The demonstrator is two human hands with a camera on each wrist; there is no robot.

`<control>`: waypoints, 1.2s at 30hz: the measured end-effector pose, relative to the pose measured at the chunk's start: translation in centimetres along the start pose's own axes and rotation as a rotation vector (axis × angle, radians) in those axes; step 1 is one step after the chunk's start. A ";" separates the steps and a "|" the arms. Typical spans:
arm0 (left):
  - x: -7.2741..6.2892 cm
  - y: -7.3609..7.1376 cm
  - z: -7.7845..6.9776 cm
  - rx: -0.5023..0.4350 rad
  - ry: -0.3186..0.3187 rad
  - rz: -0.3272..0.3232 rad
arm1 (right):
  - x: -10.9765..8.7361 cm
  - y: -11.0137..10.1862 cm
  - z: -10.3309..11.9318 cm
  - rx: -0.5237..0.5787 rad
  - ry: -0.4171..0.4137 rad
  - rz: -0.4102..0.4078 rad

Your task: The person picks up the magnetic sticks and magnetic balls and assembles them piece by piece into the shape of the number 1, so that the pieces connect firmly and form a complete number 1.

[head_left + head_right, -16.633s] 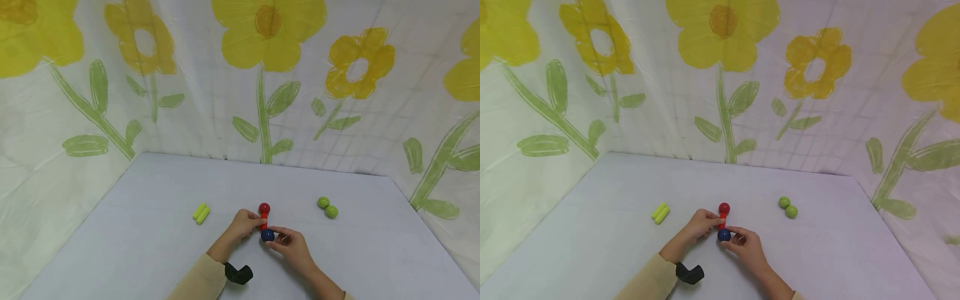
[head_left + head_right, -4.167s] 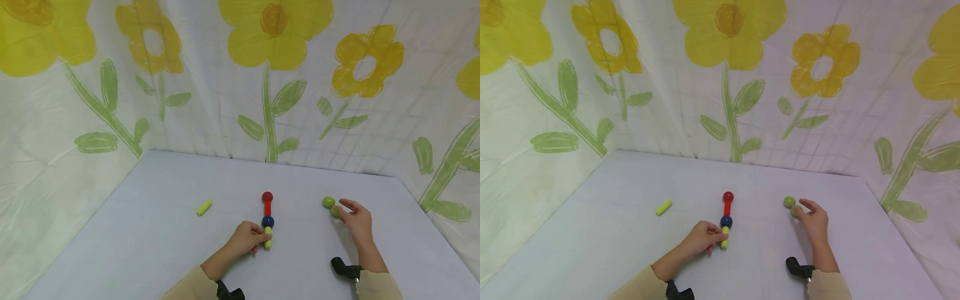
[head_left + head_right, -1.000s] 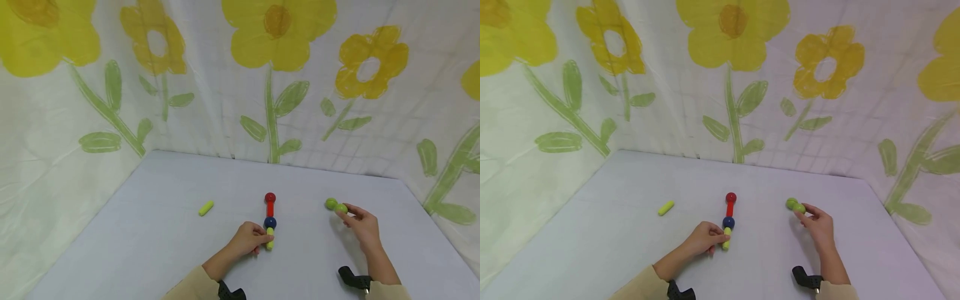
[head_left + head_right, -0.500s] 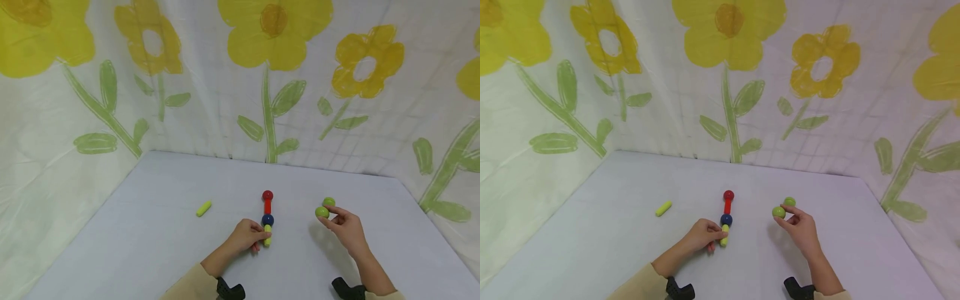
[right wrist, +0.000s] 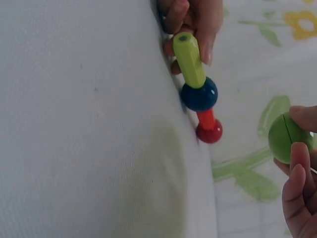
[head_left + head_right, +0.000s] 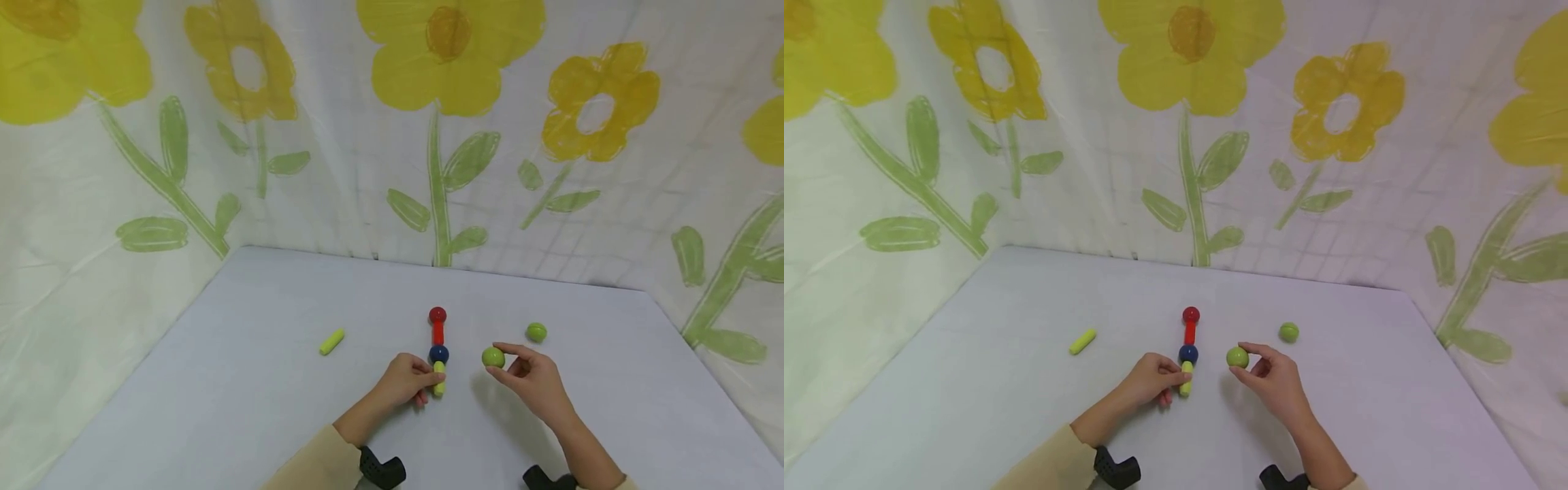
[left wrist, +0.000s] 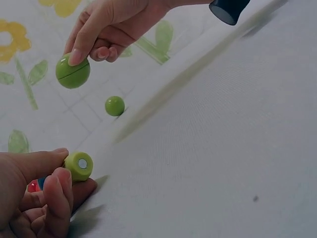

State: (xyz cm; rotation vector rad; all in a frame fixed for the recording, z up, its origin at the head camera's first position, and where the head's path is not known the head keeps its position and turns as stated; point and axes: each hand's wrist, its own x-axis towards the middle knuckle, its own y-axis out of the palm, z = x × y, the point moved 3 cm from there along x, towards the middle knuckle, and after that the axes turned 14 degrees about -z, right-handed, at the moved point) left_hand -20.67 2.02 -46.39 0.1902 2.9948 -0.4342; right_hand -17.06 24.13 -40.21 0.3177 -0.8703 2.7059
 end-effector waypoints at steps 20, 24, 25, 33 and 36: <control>0.5 0.1 -0.3 -0.004 0.019 -0.009 | -2.0 3.6 1.3 0.149 0.001 0.134; 0.6 0.0 -0.3 -0.001 0.029 -0.009 | -2.5 4.0 1.5 0.146 -0.041 0.188; 0.6 0.0 -0.3 -0.003 0.030 -0.009 | -2.6 4.0 1.5 0.146 -0.057 0.203; 0.5 0.0 -0.3 -0.022 0.044 0.001 | -3.3 4.6 1.7 0.173 -0.163 0.282; 0.4 0.0 -0.3 -0.020 0.045 0.001 | -3.7 4.9 1.5 0.185 -0.202 0.284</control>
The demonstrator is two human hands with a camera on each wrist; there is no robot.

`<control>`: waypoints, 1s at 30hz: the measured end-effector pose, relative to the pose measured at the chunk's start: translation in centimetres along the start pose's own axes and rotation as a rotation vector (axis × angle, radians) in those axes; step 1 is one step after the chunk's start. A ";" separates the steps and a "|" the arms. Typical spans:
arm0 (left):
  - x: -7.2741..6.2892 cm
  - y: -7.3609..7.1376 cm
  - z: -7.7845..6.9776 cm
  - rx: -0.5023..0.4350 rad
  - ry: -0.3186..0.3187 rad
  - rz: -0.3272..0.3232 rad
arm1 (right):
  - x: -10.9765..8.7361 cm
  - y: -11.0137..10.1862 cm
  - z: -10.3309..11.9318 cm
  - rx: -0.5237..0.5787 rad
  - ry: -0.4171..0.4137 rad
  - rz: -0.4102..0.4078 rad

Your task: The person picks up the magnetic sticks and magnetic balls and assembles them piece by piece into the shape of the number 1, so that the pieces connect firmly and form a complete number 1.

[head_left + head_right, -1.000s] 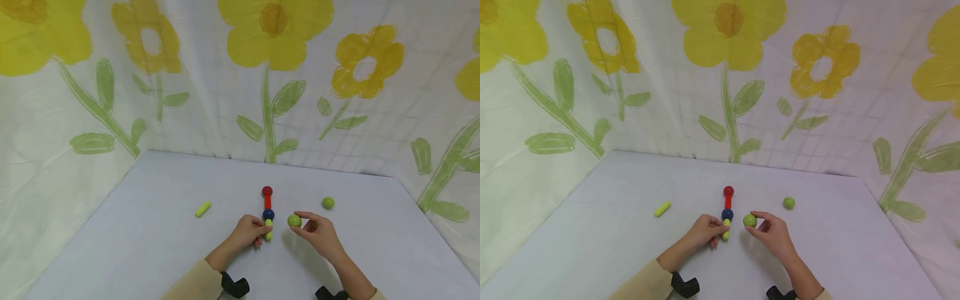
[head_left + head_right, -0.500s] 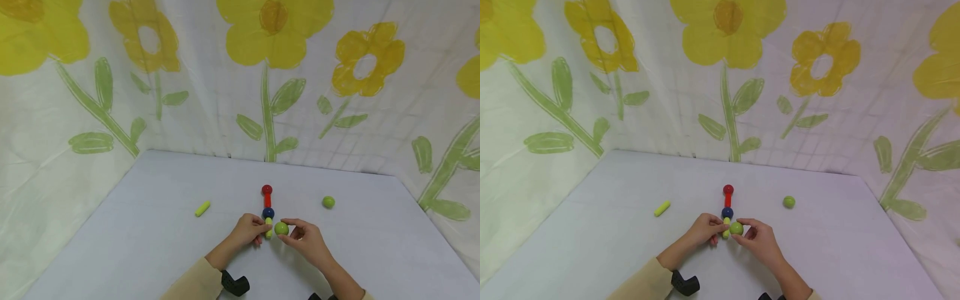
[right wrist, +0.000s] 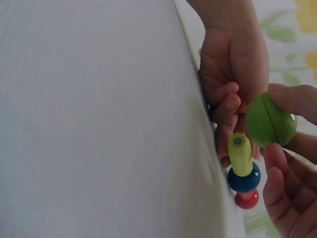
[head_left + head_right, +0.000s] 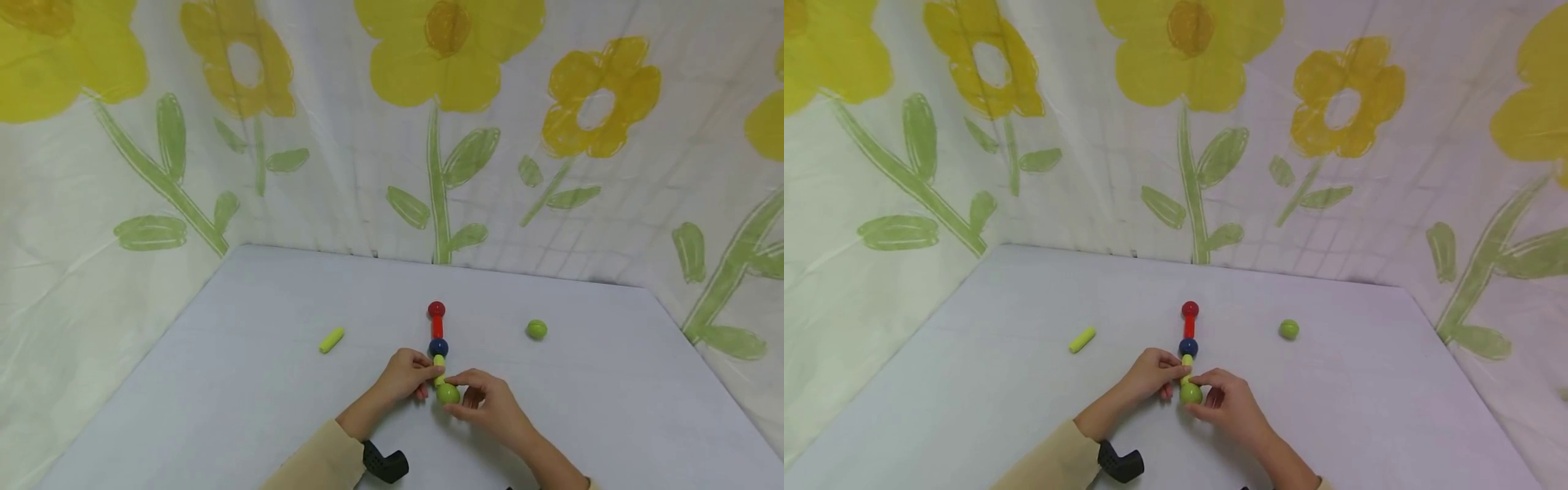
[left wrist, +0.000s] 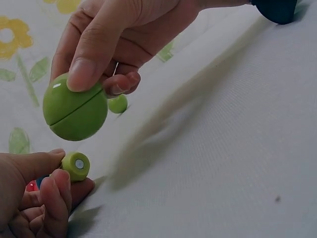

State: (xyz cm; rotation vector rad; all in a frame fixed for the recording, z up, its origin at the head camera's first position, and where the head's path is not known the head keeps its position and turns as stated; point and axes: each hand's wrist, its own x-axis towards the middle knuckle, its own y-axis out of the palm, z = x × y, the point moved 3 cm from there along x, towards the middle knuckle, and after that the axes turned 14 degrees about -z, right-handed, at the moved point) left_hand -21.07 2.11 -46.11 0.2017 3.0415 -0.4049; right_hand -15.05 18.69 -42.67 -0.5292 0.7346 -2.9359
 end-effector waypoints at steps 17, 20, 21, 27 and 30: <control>0.0 0.0 0.1 0.005 -0.018 0.000 | -0.5 1.6 -1.3 0.007 -0.005 0.016; 0.0 0.0 0.1 0.004 -0.013 0.003 | -0.6 1.7 -1.3 0.006 -0.067 -0.003; -0.1 0.0 0.1 0.005 -0.012 0.003 | -0.7 1.8 -1.3 0.003 -0.087 -0.009; 0.0 0.0 0.1 0.010 -0.005 0.003 | -0.7 2.0 -1.3 -0.018 -0.139 -0.048; 0.1 0.0 0.2 0.010 -0.001 0.001 | -0.7 2.0 -1.5 -0.027 -0.106 -0.063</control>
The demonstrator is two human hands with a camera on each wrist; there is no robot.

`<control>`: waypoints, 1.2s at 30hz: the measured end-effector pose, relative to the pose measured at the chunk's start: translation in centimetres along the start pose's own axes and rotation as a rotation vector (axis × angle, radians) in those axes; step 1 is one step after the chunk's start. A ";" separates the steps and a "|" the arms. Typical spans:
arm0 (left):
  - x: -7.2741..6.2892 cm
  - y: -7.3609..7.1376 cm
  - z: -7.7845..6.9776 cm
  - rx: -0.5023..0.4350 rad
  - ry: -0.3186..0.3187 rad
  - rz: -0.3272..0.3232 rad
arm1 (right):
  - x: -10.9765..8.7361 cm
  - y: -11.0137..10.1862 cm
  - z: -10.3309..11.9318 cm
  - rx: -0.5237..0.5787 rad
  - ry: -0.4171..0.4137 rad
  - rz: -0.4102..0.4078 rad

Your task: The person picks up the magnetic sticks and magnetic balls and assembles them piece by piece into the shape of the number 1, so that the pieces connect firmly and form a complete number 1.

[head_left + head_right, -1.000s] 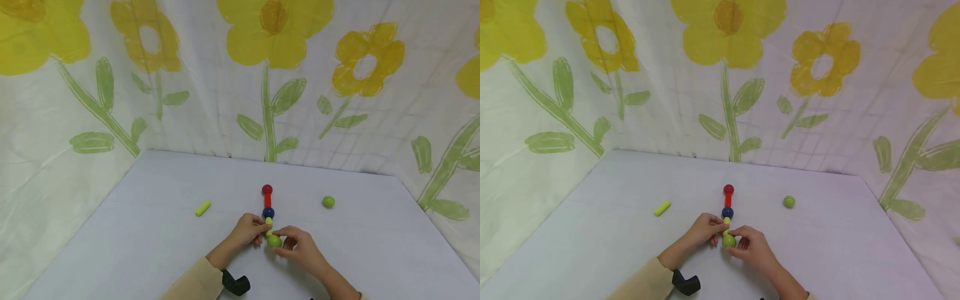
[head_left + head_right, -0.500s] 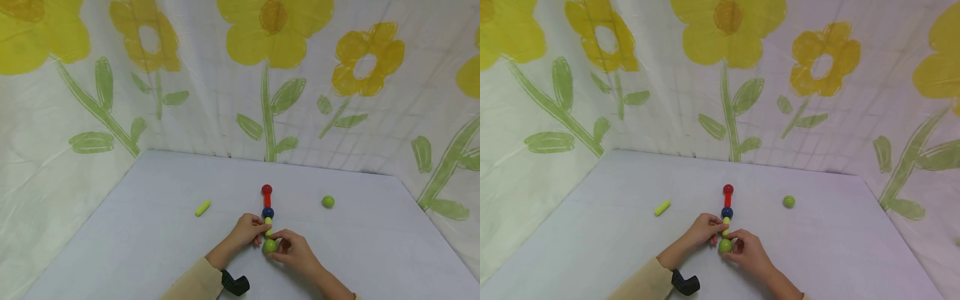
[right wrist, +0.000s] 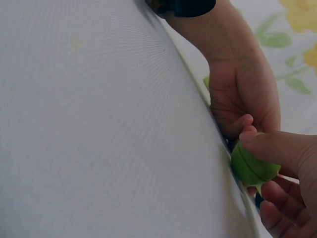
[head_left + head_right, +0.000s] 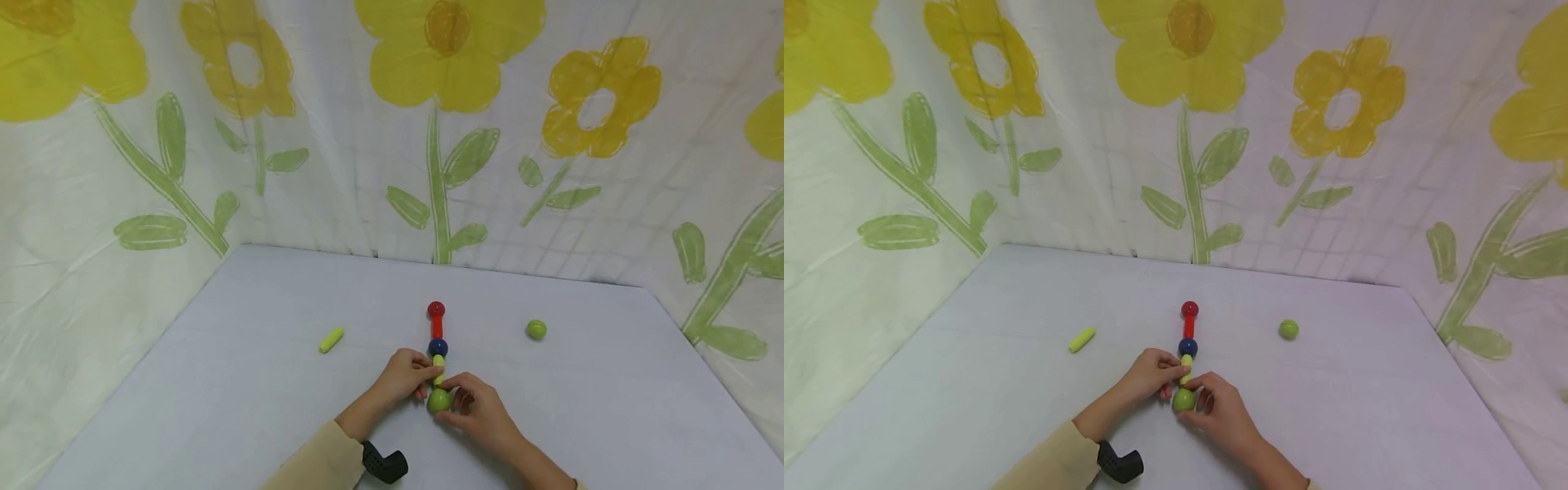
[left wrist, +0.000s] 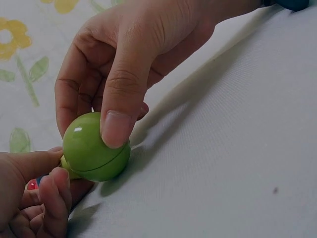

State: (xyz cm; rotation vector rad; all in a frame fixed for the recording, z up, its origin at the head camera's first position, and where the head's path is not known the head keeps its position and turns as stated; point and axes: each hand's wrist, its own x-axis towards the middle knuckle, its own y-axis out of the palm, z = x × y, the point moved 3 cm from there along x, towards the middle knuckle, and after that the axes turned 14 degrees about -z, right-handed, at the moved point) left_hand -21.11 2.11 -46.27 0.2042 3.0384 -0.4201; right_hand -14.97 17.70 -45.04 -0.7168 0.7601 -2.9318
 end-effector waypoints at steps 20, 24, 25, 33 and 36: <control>-0.1 -0.1 -0.1 -0.002 0.019 -0.003 | 0.2 0.0 -0.4 -0.021 0.112 -0.003; 0.0 -0.1 0.0 -0.003 0.011 -0.007 | 0.2 0.1 -0.5 -0.011 0.108 -0.001; 0.0 -0.1 0.0 -0.005 0.006 -0.008 | 0.2 0.1 -0.5 -0.007 0.106 0.000; -0.1 0.0 0.1 -0.005 -0.001 -0.031 | 0.1 -0.1 -0.1 0.002 0.067 -0.016; -0.2 0.0 0.1 0.003 0.004 -0.041 | 0.1 -0.1 0.0 0.011 0.054 -0.021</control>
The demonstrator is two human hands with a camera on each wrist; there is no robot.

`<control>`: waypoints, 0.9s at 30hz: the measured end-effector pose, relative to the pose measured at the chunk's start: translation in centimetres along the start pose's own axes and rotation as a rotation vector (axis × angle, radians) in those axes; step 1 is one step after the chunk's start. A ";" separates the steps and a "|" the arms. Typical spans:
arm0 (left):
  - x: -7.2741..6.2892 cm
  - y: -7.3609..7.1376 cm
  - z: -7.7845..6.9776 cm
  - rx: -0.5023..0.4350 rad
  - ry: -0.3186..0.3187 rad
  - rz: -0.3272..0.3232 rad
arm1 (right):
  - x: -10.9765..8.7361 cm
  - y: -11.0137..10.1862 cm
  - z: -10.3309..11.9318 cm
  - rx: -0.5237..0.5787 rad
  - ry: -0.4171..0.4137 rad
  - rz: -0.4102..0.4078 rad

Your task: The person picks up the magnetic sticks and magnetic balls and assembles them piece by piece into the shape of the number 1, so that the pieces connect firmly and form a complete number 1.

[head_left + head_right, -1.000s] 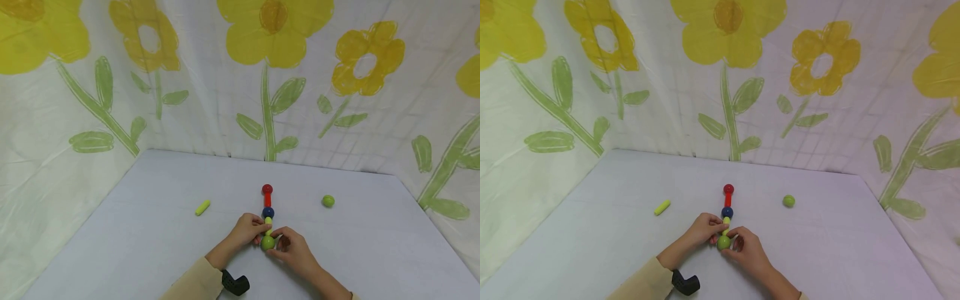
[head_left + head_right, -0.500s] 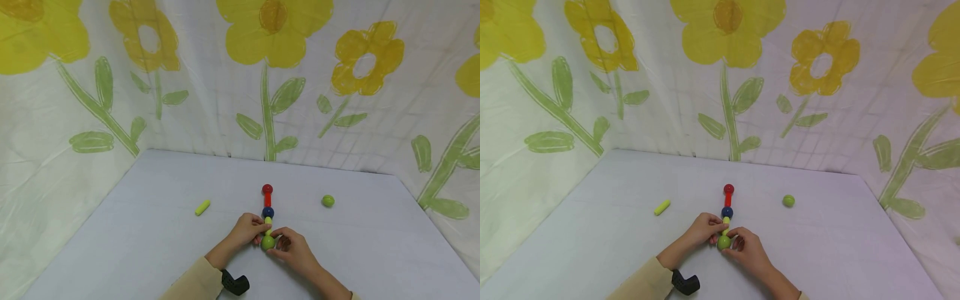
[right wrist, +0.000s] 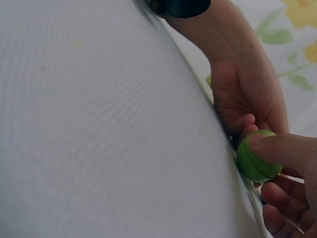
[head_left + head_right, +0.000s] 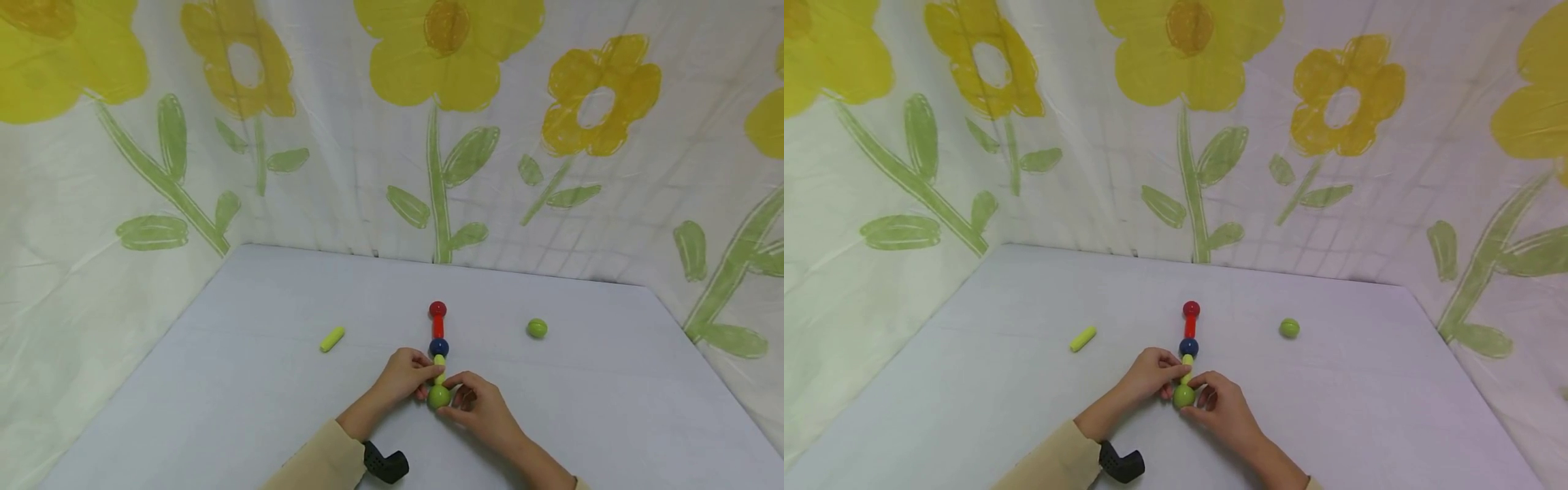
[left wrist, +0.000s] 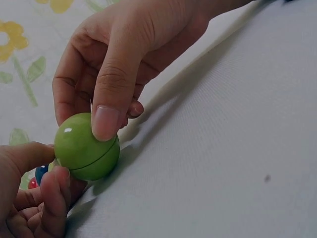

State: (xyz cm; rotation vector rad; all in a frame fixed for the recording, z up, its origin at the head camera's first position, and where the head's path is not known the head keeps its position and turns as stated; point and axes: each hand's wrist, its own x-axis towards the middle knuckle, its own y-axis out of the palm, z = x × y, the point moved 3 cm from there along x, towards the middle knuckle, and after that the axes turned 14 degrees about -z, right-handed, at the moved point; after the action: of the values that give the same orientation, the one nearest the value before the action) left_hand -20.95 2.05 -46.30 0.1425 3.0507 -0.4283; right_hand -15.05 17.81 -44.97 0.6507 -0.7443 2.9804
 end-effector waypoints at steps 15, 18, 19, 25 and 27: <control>1.6 -7.3 -0.1 0.005 0.070 -0.213 | 0.1 0.0 -0.3 -0.001 0.040 0.018; 1.9 -9.4 -0.3 0.027 0.091 -0.286 | 0.0 0.1 -0.5 -0.011 0.019 0.011; 2.0 -10.1 -0.2 0.038 0.088 -0.304 | 0.0 0.1 -0.5 -0.013 0.009 0.009; 2.3 -13.4 0.3 0.064 0.072 -0.358 | -0.2 0.1 -0.7 -0.026 -0.003 0.004; 2.4 -14.3 0.4 0.055 0.075 -0.356 | -0.2 0.1 -0.7 -0.029 0.010 0.008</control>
State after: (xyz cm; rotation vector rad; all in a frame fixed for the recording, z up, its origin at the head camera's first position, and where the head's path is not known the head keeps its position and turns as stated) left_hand -24.75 -11.56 -42.98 -0.3968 3.1407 -0.5360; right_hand -15.15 18.05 -45.63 0.6319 -0.7891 2.9717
